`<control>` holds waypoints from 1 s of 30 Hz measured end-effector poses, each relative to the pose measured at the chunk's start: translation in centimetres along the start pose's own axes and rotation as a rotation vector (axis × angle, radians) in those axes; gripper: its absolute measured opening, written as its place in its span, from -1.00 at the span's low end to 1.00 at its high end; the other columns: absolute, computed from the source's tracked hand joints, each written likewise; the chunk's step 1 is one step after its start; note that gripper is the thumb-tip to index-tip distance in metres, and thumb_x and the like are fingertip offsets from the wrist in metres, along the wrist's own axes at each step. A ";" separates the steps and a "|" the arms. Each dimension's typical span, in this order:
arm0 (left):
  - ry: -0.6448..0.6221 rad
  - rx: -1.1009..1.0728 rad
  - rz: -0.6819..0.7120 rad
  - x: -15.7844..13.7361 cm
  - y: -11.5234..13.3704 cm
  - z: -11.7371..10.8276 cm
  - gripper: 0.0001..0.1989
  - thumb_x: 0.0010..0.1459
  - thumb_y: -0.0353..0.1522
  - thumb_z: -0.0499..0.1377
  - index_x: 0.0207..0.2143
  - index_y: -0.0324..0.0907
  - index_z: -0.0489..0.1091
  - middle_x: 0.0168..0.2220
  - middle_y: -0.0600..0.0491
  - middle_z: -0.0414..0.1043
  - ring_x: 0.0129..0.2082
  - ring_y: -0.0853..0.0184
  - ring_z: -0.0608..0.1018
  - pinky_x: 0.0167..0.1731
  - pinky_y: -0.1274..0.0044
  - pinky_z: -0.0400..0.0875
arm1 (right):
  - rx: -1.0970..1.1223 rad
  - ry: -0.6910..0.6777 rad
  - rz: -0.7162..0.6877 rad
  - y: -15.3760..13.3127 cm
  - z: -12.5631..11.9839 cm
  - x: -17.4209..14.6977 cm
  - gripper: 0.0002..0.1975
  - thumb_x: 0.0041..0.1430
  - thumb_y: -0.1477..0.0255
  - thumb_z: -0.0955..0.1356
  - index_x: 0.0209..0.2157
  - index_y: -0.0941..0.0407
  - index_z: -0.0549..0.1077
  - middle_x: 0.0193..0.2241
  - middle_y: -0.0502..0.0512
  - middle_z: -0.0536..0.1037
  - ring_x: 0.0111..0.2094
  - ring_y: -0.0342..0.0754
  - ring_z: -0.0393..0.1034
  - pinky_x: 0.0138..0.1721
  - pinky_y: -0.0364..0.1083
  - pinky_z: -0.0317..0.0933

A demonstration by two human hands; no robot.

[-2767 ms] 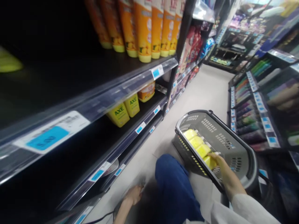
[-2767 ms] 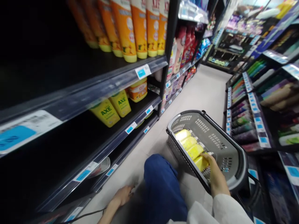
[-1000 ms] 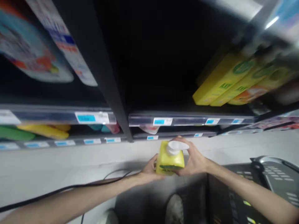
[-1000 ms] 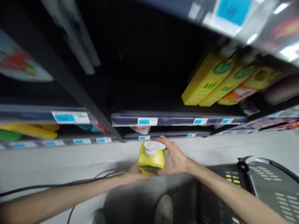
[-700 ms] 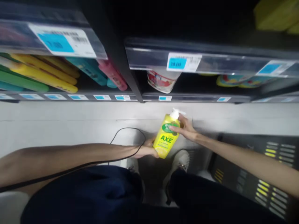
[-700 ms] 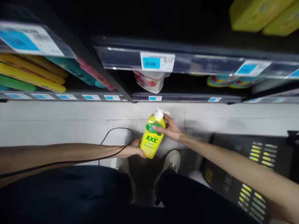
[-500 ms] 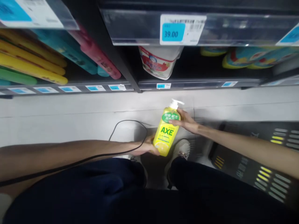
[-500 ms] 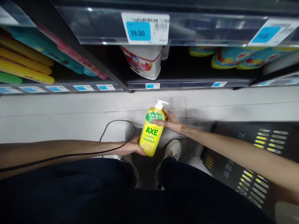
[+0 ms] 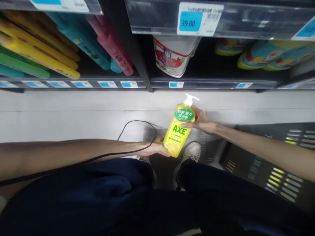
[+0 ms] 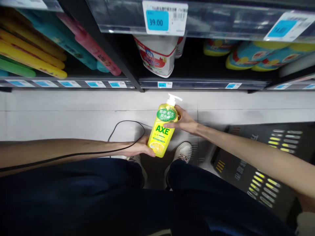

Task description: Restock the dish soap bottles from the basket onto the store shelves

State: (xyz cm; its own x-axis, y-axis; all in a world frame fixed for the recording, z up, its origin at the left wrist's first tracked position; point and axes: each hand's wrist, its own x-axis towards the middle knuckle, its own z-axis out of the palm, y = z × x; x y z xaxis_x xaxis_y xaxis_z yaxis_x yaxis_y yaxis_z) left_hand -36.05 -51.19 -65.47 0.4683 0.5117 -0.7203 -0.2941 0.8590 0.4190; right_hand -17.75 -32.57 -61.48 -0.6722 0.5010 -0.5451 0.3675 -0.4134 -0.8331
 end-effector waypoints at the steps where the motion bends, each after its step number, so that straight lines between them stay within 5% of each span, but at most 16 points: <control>1: -0.017 0.005 -0.007 -0.2 0.1 0.2 -0.27 -0.21 -0.53 0.47 0.08 -0.20 0.39 0.03 -0.12 0.57 0.01 0.06 0.62 0.10 0.14 0.48 | 0.014 0.000 0.008 0.0 0.0 -0.3 -0.20 -0.29 0.35 0.68 0.04 0.09 0.42 -0.07 0.12 0.59 -0.01 0.16 0.48 0.20 0.29 0.33; 15: -0.071 -0.013 -0.013 -0.7 0.0 0.7 -0.21 -0.21 -0.54 0.49 0.13 -0.16 0.37 0.08 -0.13 0.57 0.05 0.08 0.62 0.14 0.16 0.48 | 0.081 0.049 0.034 0.4 0.0 -1.9 -0.26 -0.21 0.34 0.65 0.06 0.01 0.45 0.01 0.08 0.57 0.08 0.16 0.43 0.20 0.23 0.30; 23: -0.020 -0.092 -0.009 -1.3 0.6 2.7 -0.30 -0.20 -0.52 0.50 0.05 -0.18 0.42 -0.01 -0.12 0.61 -0.02 0.13 0.65 0.15 0.18 0.46 | 0.291 0.102 0.175 0.8 1.6 -2.1 -0.56 -0.07 0.22 0.60 -0.16 0.06 0.54 -0.13 0.12 0.63 -0.03 0.12 0.48 0.22 0.23 0.19; 30: -0.129 -0.135 0.009 -2.1 1.5 4.0 -0.13 -0.13 -0.40 0.53 0.24 -0.12 0.30 0.30 -0.21 0.33 0.25 0.00 0.46 0.27 0.07 0.29 | 0.417 0.023 0.265 -0.2 1.4 -2.8 -0.62 0.04 0.13 0.54 -0.20 0.09 0.57 -0.23 0.15 0.67 -0.13 0.14 0.51 0.13 0.21 0.30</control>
State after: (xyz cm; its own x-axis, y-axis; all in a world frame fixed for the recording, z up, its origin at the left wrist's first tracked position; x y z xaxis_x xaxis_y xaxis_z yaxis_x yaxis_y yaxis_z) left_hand -34.16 -50.92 -61.17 0.5653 0.5248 -0.6365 -0.4037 0.8488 0.3413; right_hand -16.86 -34.99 -59.63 -0.5746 0.3522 -0.7388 0.2324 -0.7953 -0.5599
